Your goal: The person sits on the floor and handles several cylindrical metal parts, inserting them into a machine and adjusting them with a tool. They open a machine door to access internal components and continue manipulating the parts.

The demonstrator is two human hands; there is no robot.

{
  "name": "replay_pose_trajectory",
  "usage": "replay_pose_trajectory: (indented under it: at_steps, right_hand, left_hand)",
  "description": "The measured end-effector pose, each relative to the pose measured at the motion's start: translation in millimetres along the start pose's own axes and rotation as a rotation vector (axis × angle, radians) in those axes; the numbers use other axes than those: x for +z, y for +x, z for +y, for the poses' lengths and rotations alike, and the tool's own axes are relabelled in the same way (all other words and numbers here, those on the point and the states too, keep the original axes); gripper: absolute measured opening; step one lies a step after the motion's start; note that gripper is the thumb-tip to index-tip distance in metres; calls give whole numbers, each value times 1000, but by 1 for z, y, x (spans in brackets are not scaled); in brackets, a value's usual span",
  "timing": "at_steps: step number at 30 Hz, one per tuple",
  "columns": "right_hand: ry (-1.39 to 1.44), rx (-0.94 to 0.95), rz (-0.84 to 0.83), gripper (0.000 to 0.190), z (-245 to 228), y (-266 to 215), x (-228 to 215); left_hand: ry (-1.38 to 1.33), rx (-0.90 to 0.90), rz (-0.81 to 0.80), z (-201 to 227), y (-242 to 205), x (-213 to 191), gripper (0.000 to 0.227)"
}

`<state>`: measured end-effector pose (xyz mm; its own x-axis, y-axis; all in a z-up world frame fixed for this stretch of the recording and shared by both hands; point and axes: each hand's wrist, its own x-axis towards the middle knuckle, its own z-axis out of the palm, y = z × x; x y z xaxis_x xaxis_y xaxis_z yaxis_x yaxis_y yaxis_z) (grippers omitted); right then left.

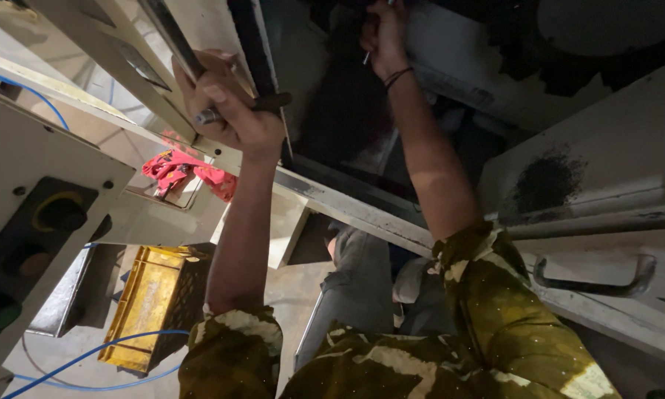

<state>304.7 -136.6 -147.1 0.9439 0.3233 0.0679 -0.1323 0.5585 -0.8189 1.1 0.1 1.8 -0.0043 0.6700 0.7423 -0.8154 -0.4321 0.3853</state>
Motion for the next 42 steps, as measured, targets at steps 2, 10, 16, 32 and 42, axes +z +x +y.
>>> replay_pose_trajectory:
  at_steps: [2, 10, 16, 32, 42]
  right_hand:
    - [-34, -8, -24, 15, 1, 1, -1]
    - [-79, 17, 6, 19, -8, -3, 13]
    - [-62, 0, -18, 24, -21, -22, 26]
    - [-35, 20, 30, 19, -24, -23, 36]
    - [-147, 8, 132, 38, -9, -12, 19]
  left_hand:
    - [-21, -3, 4, 2, 0, 1, 53]
    - [-18, 83, 3, 7, 4, 4, 51]
    - [20, -13, -23, 6, -2, -2, 50]
    - [-104, -41, 66, -9, -12, -1, 39]
    - [-20, -13, -9, 1, -6, -3, 48]
